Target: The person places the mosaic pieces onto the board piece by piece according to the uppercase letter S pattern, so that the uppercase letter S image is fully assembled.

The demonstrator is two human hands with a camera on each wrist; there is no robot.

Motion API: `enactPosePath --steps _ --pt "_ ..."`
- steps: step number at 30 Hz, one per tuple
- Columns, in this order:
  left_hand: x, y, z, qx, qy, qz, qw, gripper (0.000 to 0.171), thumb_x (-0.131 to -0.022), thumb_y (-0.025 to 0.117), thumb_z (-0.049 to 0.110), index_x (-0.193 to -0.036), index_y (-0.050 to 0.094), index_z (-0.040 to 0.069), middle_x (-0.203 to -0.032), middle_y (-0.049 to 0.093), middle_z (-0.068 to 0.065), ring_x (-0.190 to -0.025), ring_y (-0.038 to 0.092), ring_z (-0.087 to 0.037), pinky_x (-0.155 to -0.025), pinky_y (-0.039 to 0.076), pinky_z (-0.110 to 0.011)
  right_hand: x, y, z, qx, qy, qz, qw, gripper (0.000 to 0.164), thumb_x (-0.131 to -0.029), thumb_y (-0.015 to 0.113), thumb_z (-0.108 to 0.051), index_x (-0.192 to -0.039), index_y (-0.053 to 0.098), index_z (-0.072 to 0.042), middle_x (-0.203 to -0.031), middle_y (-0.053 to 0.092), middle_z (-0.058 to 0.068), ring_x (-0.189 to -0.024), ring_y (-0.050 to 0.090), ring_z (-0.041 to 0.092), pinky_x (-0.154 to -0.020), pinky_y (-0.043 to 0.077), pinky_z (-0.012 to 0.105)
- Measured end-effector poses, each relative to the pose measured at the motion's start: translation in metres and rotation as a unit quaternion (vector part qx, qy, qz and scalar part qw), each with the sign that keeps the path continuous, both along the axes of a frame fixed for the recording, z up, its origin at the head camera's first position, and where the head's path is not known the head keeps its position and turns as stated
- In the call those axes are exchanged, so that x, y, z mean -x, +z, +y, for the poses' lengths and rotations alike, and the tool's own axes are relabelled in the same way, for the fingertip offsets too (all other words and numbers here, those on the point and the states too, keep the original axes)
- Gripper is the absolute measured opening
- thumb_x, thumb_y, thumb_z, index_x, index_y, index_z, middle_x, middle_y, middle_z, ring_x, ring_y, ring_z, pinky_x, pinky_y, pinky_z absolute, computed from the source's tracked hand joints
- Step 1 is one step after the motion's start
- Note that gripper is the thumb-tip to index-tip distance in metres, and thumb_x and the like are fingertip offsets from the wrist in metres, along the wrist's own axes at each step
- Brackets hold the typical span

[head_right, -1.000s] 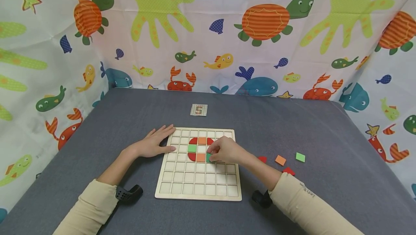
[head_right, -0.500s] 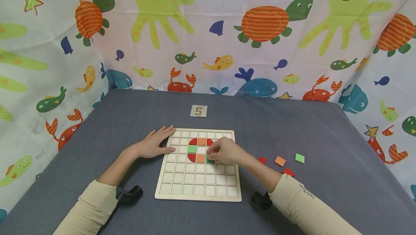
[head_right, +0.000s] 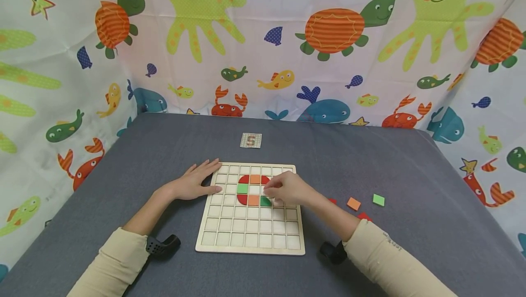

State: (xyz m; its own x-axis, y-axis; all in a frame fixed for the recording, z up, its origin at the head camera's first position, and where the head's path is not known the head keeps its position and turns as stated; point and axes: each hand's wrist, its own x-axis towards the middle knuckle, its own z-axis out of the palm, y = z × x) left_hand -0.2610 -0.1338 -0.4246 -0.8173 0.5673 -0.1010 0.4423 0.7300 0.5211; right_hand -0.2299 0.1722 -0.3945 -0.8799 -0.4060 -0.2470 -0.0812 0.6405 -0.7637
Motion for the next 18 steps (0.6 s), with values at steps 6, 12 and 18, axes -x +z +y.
enactPosePath --steps 6,12,18 --pt "0.001 -0.002 -0.001 0.000 -0.001 0.000 1.0000 0.079 -0.094 0.058 0.043 -0.152 0.022 0.004 -0.156 0.016 -0.015 -0.143 0.007 -0.036 -0.109 0.002 -0.058 0.004 0.005 0.017 0.058 -0.024 -0.059 0.996 0.035 -0.096 0.060 -0.028 -0.116 0.066 0.000 -0.085 0.064 0.011 -0.072 0.058 0.020 -0.063 0.051 0.031" --pt "0.002 -0.002 -0.001 0.001 0.000 -0.003 1.0000 0.079 -0.094 0.058 0.043 -0.152 0.022 0.004 -0.157 0.016 -0.015 -0.143 0.006 -0.036 -0.109 0.001 -0.058 0.005 0.011 0.037 0.088 -0.062 -0.082 0.991 0.055 -0.097 0.051 -0.046 -0.118 0.063 0.003 -0.102 0.063 0.016 -0.085 0.062 0.023 -0.075 0.054 0.036" --pt "0.001 -0.001 0.000 -0.001 0.000 -0.002 1.0000 0.079 -0.093 0.058 0.044 -0.152 0.022 0.004 -0.157 0.016 -0.014 -0.143 0.007 -0.036 -0.109 0.001 -0.058 0.005 0.016 0.057 0.094 -0.092 -0.097 0.987 0.064 -0.099 0.041 -0.051 -0.123 0.059 0.006 -0.102 0.062 0.017 -0.090 0.061 0.025 -0.077 0.053 0.036"
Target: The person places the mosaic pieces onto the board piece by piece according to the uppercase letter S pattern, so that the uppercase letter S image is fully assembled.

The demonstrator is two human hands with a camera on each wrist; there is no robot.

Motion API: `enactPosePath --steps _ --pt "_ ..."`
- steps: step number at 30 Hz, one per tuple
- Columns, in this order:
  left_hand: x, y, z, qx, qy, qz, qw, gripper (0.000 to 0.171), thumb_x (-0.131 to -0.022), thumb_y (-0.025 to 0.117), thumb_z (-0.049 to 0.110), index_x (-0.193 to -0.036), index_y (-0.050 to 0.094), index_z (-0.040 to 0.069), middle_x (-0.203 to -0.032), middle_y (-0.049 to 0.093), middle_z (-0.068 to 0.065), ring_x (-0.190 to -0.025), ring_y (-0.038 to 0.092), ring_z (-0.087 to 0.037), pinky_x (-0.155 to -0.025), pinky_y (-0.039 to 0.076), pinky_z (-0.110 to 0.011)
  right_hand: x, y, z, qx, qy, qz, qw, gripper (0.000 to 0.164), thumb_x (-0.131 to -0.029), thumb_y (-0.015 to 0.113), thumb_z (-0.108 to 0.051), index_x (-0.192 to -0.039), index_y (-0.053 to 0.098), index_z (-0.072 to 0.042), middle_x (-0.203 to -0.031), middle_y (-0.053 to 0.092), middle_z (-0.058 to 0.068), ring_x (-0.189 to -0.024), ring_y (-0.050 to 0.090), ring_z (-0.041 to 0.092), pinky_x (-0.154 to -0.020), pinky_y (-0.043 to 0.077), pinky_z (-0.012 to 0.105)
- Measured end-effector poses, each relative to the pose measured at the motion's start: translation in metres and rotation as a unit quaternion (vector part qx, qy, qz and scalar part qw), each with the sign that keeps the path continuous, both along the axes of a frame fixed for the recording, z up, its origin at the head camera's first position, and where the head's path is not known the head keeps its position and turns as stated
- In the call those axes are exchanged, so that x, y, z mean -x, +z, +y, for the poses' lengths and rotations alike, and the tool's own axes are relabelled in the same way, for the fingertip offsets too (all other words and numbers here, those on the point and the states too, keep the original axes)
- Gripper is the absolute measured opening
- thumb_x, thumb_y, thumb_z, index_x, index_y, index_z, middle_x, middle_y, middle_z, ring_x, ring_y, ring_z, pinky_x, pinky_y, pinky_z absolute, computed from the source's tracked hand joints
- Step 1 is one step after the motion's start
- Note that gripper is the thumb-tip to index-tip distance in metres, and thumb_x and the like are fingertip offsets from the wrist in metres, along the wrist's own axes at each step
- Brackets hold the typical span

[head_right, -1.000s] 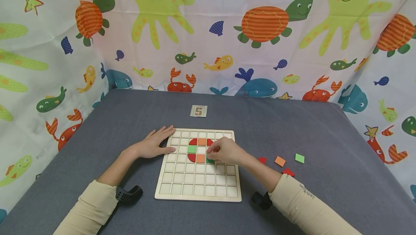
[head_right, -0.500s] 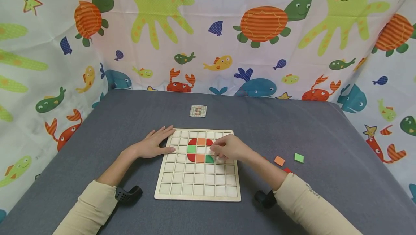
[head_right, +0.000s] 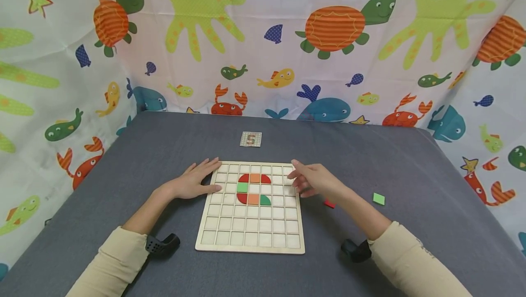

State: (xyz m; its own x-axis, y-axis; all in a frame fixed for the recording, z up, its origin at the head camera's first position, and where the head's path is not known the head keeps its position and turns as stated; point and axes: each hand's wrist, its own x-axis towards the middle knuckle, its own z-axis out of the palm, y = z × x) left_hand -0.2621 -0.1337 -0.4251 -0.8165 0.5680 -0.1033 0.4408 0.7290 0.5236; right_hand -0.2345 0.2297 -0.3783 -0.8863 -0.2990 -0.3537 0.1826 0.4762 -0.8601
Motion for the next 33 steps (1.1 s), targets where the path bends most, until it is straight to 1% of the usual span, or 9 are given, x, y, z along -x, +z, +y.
enactPosePath --steps 5,11,16,21,28,33 --pt "0.000 0.000 0.001 0.002 0.000 0.001 1.0000 0.079 -0.094 0.058 0.044 -0.152 0.022 0.004 -0.157 0.016 -0.014 -0.143 0.007 -0.035 -0.110 0.001 -0.058 0.000 0.000 0.023 0.014 -0.007 -0.004 1.000 0.072 -0.098 0.037 -0.056 -0.124 0.056 0.008 -0.102 0.061 0.016 -0.093 0.061 0.028 -0.080 0.052 0.037" --pt "0.000 -0.001 0.001 0.000 -0.004 0.001 1.0000 0.079 -0.094 0.058 0.044 -0.152 0.022 0.004 -0.156 0.016 -0.015 -0.143 0.007 -0.035 -0.110 0.001 -0.058 0.001 -0.003 0.051 0.013 -0.021 -0.001 1.000 0.073 -0.099 0.036 -0.055 -0.125 0.055 0.010 -0.104 0.061 0.018 -0.095 0.061 0.028 -0.081 0.052 0.038" --pt "0.000 -0.001 0.001 -0.002 -0.005 0.000 1.0000 0.079 -0.094 0.058 0.043 -0.152 0.022 0.004 -0.156 0.016 -0.015 -0.143 0.007 -0.036 -0.110 0.001 -0.058 -0.001 -0.003 0.073 0.014 -0.030 0.000 0.999 0.071 -0.101 0.034 -0.051 -0.128 0.051 0.013 -0.104 0.062 0.016 -0.093 0.062 0.025 -0.081 0.052 0.037" --pt "0.001 0.001 0.000 -0.005 -0.007 -0.001 1.0000 0.078 -0.094 0.058 0.042 -0.152 0.022 0.003 -0.156 0.016 -0.016 -0.143 0.007 -0.036 -0.109 0.001 -0.059 -0.004 -0.005 0.093 0.008 -0.039 0.001 0.999 0.071 -0.102 0.034 -0.049 -0.131 0.047 0.014 -0.109 0.061 0.017 -0.095 0.062 0.023 -0.082 0.052 0.035" --pt "0.000 0.001 0.000 -0.004 -0.007 0.000 1.0000 0.078 -0.094 0.058 0.043 -0.152 0.022 0.003 -0.156 0.016 -0.016 -0.143 0.007 -0.036 -0.109 0.001 -0.059 -0.005 -0.005 0.116 -0.001 -0.033 0.000 0.999 0.073 -0.102 0.032 -0.050 -0.136 0.040 0.015 -0.115 0.060 0.019 -0.098 0.061 0.022 -0.084 0.052 0.032" --pt "0.000 -0.001 -0.001 -0.003 -0.008 0.001 1.0000 0.079 -0.094 0.058 0.043 -0.152 0.022 0.004 -0.156 0.015 -0.015 -0.143 0.006 -0.036 -0.109 0.001 -0.059 -0.006 -0.007 0.130 0.004 -0.026 -0.006 1.000 0.071 -0.103 0.030 -0.047 -0.138 0.035 0.015 -0.121 0.057 0.021 -0.102 0.061 0.022 -0.086 0.051 0.032"
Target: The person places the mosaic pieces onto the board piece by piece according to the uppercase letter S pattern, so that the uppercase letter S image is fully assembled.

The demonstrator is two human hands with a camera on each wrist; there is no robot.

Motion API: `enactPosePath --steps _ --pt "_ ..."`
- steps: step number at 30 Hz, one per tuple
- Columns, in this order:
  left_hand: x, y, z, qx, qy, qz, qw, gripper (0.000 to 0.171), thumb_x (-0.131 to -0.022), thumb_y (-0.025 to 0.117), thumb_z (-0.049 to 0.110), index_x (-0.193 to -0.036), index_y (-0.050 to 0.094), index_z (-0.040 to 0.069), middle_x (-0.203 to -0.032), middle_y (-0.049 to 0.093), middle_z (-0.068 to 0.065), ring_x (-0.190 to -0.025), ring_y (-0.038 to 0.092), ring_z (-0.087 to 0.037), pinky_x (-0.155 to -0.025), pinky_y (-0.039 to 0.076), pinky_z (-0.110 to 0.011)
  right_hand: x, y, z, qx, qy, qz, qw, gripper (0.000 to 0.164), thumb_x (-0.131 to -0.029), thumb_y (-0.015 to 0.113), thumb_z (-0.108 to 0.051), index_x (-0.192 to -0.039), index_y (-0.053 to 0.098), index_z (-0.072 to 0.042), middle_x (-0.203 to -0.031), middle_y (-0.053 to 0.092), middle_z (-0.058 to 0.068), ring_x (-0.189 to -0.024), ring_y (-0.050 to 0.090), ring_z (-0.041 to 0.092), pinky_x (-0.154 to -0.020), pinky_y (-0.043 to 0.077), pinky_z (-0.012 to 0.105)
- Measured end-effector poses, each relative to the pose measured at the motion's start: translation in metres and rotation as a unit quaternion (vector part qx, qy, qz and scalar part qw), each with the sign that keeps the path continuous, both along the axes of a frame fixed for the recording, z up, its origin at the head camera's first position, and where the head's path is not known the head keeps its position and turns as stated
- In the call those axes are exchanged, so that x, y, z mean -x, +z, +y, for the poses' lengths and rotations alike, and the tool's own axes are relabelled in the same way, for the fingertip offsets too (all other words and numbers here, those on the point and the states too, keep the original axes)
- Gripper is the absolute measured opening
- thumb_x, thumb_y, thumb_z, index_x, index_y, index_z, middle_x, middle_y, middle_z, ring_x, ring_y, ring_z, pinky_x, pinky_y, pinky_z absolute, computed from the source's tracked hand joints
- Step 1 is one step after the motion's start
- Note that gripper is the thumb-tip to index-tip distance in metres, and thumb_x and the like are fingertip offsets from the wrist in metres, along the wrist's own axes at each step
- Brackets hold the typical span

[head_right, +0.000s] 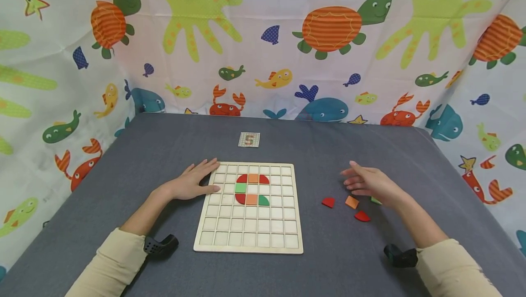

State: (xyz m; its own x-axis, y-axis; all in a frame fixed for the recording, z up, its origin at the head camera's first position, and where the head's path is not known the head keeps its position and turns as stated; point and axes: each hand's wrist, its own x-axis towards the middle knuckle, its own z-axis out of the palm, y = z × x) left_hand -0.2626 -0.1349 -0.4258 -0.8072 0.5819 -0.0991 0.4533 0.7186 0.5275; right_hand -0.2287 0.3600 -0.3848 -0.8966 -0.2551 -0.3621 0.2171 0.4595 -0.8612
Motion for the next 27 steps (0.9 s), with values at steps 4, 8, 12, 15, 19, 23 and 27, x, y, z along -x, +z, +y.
enactPosePath --steps 4,8,12,15,19,23,27 --pt "0.001 -0.001 0.000 -0.003 -0.002 -0.001 1.0000 0.078 -0.094 0.057 0.043 -0.152 0.022 0.004 -0.157 0.015 -0.015 -0.143 0.006 -0.036 -0.109 0.001 -0.059 -0.002 -0.001 0.009 -0.001 -0.004 0.005 1.000 0.073 -0.103 0.029 -0.048 -0.140 0.032 0.015 -0.127 0.052 0.025 -0.103 0.060 0.019 -0.087 0.050 0.034" --pt "0.001 -0.002 0.000 -0.002 -0.002 -0.002 1.0000 0.078 -0.094 0.057 0.044 -0.152 0.022 0.004 -0.157 0.015 -0.016 -0.143 0.006 -0.036 -0.109 0.001 -0.058 -0.004 -0.003 0.016 -0.008 -0.005 0.026 1.000 0.072 -0.103 0.028 -0.047 -0.141 0.030 0.015 -0.132 0.046 0.032 -0.107 0.059 0.019 -0.088 0.050 0.035" --pt "0.001 -0.001 0.000 0.001 0.000 -0.005 1.0000 0.079 -0.094 0.057 0.044 -0.152 0.021 0.004 -0.157 0.015 -0.015 -0.143 0.006 -0.036 -0.109 0.001 -0.058 -0.006 -0.005 0.023 -0.021 -0.002 0.052 0.998 0.071 -0.104 0.026 -0.047 -0.141 0.031 0.014 -0.136 0.040 0.036 -0.111 0.058 0.019 -0.087 0.050 0.032" --pt "0.000 0.000 0.000 0.000 0.000 -0.005 1.0000 0.078 -0.094 0.057 0.043 -0.152 0.022 0.004 -0.156 0.015 -0.016 -0.143 0.006 -0.036 -0.109 0.001 -0.058 -0.006 -0.006 0.028 -0.029 -0.008 0.060 0.998 0.072 -0.103 0.024 -0.048 -0.141 0.032 0.013 -0.138 0.038 0.035 -0.109 0.057 0.013 -0.086 0.050 0.028" --pt "0.001 0.000 0.000 0.000 0.000 -0.002 1.0000 0.078 -0.094 0.057 0.044 -0.152 0.022 0.004 -0.156 0.015 -0.016 -0.142 0.007 -0.037 -0.109 0.001 -0.059 -0.007 -0.007 0.033 -0.041 -0.006 0.067 0.997 0.071 -0.104 0.023 -0.047 -0.141 0.032 0.013 -0.140 0.036 0.034 -0.110 0.055 0.010 -0.087 0.049 0.026" --pt "0.001 0.000 0.000 0.000 -0.001 -0.003 1.0000 0.079 -0.094 0.057 0.044 -0.152 0.022 0.004 -0.156 0.015 -0.016 -0.143 0.006 -0.037 -0.109 0.001 -0.058 -0.009 -0.010 0.038 -0.059 0.007 0.076 0.995 0.064 -0.105 0.027 -0.040 -0.140 0.035 0.013 -0.139 0.037 0.034 -0.110 0.053 0.007 -0.087 0.048 0.024" --pt "0.002 -0.001 0.000 -0.001 -0.002 -0.002 1.0000 0.079 -0.094 0.057 0.045 -0.152 0.022 0.004 -0.156 0.015 -0.016 -0.143 0.006 -0.037 -0.109 0.001 -0.059 -0.012 -0.013 0.042 -0.063 0.018 0.081 0.995 0.057 -0.106 0.034 -0.034 -0.138 0.037 0.012 -0.139 0.038 0.033 -0.106 0.051 -0.004 -0.086 0.046 0.020"
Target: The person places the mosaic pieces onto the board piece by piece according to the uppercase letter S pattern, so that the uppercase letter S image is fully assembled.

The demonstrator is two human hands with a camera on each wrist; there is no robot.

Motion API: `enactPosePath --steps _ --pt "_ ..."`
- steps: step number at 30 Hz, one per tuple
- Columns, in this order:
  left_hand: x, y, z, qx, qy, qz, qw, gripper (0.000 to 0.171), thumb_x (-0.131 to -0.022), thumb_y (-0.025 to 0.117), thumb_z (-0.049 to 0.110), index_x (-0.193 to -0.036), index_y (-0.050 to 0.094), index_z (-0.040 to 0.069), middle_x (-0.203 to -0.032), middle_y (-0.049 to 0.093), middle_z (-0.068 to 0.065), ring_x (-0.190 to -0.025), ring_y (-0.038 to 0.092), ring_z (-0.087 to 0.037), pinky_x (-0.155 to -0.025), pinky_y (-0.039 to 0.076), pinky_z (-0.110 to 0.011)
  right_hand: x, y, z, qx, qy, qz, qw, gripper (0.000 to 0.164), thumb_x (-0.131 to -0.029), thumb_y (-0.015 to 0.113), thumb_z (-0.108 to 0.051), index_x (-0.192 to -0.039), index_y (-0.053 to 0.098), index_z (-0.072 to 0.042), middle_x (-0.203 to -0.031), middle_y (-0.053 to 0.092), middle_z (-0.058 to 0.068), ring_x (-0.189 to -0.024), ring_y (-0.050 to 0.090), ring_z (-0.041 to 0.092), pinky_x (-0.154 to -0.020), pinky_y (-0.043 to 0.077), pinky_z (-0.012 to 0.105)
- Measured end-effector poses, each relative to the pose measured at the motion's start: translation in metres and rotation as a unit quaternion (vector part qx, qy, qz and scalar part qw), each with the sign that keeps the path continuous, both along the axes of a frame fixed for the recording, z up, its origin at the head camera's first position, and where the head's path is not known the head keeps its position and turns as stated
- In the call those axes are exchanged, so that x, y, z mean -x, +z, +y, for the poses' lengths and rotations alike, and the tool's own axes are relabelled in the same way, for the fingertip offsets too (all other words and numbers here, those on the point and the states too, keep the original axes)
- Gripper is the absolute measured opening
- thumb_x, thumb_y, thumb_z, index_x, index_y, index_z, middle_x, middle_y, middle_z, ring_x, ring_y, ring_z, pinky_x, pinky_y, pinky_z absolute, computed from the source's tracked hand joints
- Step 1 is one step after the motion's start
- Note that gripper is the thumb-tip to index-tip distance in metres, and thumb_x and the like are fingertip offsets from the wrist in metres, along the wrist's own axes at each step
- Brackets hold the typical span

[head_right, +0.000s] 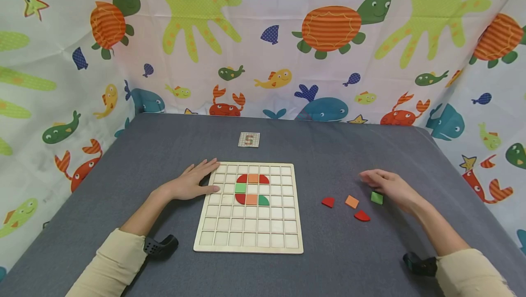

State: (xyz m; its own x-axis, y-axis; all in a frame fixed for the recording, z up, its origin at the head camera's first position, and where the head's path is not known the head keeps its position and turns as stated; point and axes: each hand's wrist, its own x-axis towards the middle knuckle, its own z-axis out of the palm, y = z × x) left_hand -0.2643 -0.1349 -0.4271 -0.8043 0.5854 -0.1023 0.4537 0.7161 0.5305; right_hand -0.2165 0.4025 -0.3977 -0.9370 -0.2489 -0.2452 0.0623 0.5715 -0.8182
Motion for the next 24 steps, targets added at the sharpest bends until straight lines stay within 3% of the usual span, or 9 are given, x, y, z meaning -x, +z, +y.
enactPosePath --steps 5,12,24 --pt "0.001 0.000 0.000 0.001 0.001 0.000 1.0000 0.080 -0.094 0.056 0.046 -0.152 0.021 0.004 -0.157 0.015 -0.016 -0.143 0.006 -0.036 -0.109 0.001 -0.058 -0.006 -0.003 0.006 -0.017 0.002 0.015 1.000 0.051 -0.103 0.044 -0.029 -0.137 0.041 0.009 -0.138 0.039 0.030 -0.101 0.047 -0.010 -0.083 0.045 0.019" --pt "0.000 0.000 0.000 0.001 0.002 -0.001 1.0000 0.079 -0.094 0.057 0.045 -0.152 0.021 0.004 -0.157 0.015 -0.015 -0.143 0.006 -0.037 -0.109 0.001 -0.059 -0.014 -0.006 0.014 -0.034 0.032 0.050 0.998 0.045 -0.095 0.061 -0.012 -0.133 0.047 0.007 -0.129 0.049 0.028 -0.102 0.052 -0.004 -0.079 0.049 0.020" --pt "-0.001 0.001 0.001 -0.001 0.002 0.000 1.0000 0.078 -0.094 0.057 0.043 -0.152 0.022 0.004 -0.157 0.014 -0.015 -0.143 0.006 -0.037 -0.109 0.001 -0.058 -0.021 -0.011 0.017 -0.067 0.078 0.134 0.986 0.043 -0.086 0.067 0.002 -0.126 0.052 0.008 -0.119 0.055 0.026 -0.097 0.055 0.001 -0.075 0.050 0.018"
